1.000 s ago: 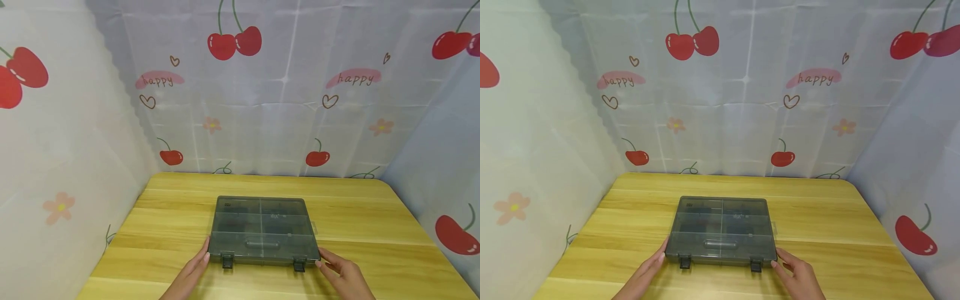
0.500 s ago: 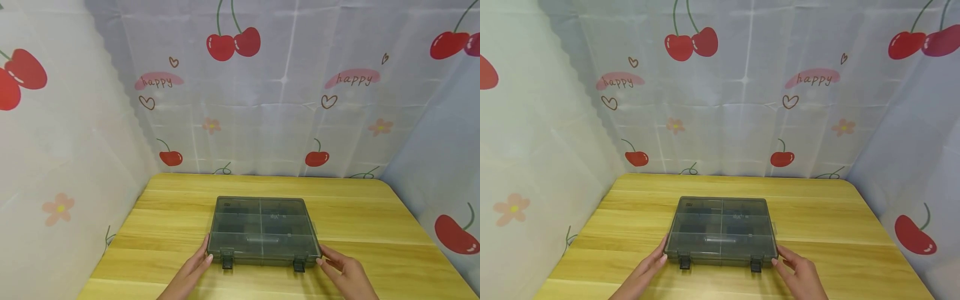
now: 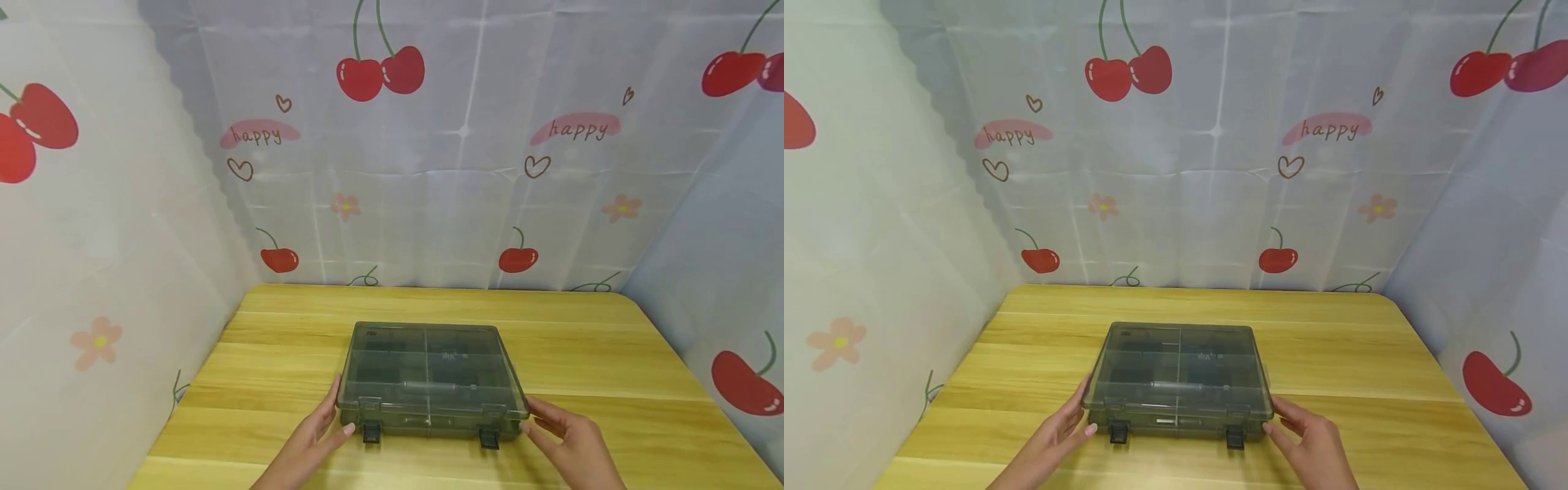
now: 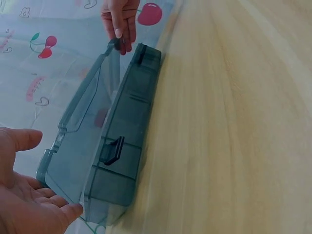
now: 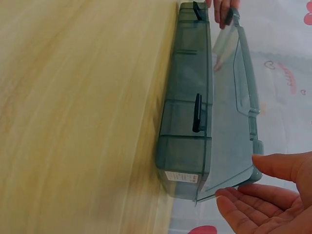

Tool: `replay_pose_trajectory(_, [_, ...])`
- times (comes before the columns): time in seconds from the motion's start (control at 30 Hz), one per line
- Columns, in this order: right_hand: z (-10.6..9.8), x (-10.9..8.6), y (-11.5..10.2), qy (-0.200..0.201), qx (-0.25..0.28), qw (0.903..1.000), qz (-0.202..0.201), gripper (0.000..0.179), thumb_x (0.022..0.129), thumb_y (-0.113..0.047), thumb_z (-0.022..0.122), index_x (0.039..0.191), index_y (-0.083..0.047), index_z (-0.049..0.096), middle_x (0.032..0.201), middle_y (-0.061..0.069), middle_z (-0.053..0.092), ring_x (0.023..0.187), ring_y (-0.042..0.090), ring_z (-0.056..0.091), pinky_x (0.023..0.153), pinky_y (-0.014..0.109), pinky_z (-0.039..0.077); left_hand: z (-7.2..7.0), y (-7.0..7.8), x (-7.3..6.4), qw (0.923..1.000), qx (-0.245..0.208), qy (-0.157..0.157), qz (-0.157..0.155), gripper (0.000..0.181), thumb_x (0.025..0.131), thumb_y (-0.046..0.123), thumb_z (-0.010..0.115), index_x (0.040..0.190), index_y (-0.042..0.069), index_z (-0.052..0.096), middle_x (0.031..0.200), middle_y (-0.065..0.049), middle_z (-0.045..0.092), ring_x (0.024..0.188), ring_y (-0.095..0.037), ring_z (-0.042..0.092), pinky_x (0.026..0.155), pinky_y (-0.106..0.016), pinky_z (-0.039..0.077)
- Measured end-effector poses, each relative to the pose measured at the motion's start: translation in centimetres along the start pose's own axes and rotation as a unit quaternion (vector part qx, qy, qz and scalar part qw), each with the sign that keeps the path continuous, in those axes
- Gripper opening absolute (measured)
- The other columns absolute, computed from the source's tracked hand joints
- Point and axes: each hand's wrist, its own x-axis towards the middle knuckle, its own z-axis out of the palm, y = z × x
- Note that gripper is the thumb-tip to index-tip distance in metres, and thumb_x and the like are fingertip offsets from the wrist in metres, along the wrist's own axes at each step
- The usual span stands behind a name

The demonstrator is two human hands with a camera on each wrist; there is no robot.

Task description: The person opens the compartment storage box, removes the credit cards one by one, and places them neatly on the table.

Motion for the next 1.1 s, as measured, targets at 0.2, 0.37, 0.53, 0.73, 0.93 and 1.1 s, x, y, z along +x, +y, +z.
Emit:
replay_pose_trajectory(0.2, [-0.4,-0.2,-0.5,0.017,-0.008,0.9998,0.006,0.048,0.092,-0.017,0.076,0.134,0.003,0.064,0.129,0.024,0.065,0.111,0.039,0.068,0.083,0.04,0.061,-0.1,0.3,-0.3,0.9999,0.008,-0.009,-0.002,0.085,0.105,0.038,0.055,0.164,0.017,-0.003,0.167,-0.017,-0.008,0.144,-0.059,0.014,0.113,-0.072,0.019])
replay_pose_trajectory(0.37, [-0.8,-0.4,-0.7,0.025,-0.017,0.9995,0.0,0.047,0.091,-0.019,0.077,0.132,0.002,0.066,0.126,0.022,0.068,0.11,0.038,0.069,0.083,0.041,0.061,-0.3,1.0,-0.6,0.9996,0.022,-0.012,0.016,0.084,0.105,0.032,0.057,0.164,0.016,0.0,0.167,-0.019,-0.005,0.144,-0.058,0.016,0.113,-0.069,0.024])
replay_pose_trajectory(0.53, [-1.1,-0.5,-0.8,0.039,-0.015,0.9991,-0.009,0.043,0.09,-0.017,0.078,0.129,0.0,0.069,0.124,0.02,0.069,0.108,0.037,0.07,0.083,0.045,0.06,-0.4,1.7,-0.8,0.9981,0.053,0.006,0.032,0.079,0.105,0.028,0.057,0.164,0.017,0.006,0.167,-0.018,0.005,0.145,-0.052,0.024,0.114,-0.061,0.028])
replay_pose_trajectory(0.73, [-1.2,-0.6,-1.0,0.052,-0.006,0.9985,-0.016,0.039,0.089,-0.014,0.078,0.126,-0.002,0.071,0.12,0.018,0.071,0.106,0.036,0.071,0.081,0.043,0.061,-0.4,1.9,-0.8,0.9949,0.076,0.044,0.05,0.071,0.106,0.028,0.056,0.164,0.015,0.016,0.165,-0.016,0.017,0.144,-0.045,0.031,0.114,-0.053,0.031])
replay_pose_trajectory(0.93, [-1.5,-0.8,-1.3,0.062,-0.007,0.9977,-0.025,0.04,0.089,-0.016,0.079,0.126,-0.003,0.072,0.118,0.018,0.072,0.106,0.036,0.071,0.079,0.041,0.062,-0.6,2.5,-0.7,0.9914,0.1,0.063,0.057,0.066,0.106,0.029,0.055,0.162,0.013,0.024,0.162,-0.016,0.027,0.141,-0.043,0.039,0.112,-0.052,0.035])
replay_pose_trajectory(1.1, [-1.7,-0.8,-1.4,0.072,-0.02,0.9965,-0.036,0.04,0.09,-0.017,0.079,0.127,-0.005,0.072,0.116,0.016,0.073,0.102,0.034,0.072,0.076,0.038,0.062,-1.3,3.1,-0.6,0.9818,0.165,0.062,0.071,0.062,0.107,0.036,0.05,0.159,0.008,0.032,0.15,-0.023,0.047,0.129,-0.038,0.056,0.103,-0.054,0.048])
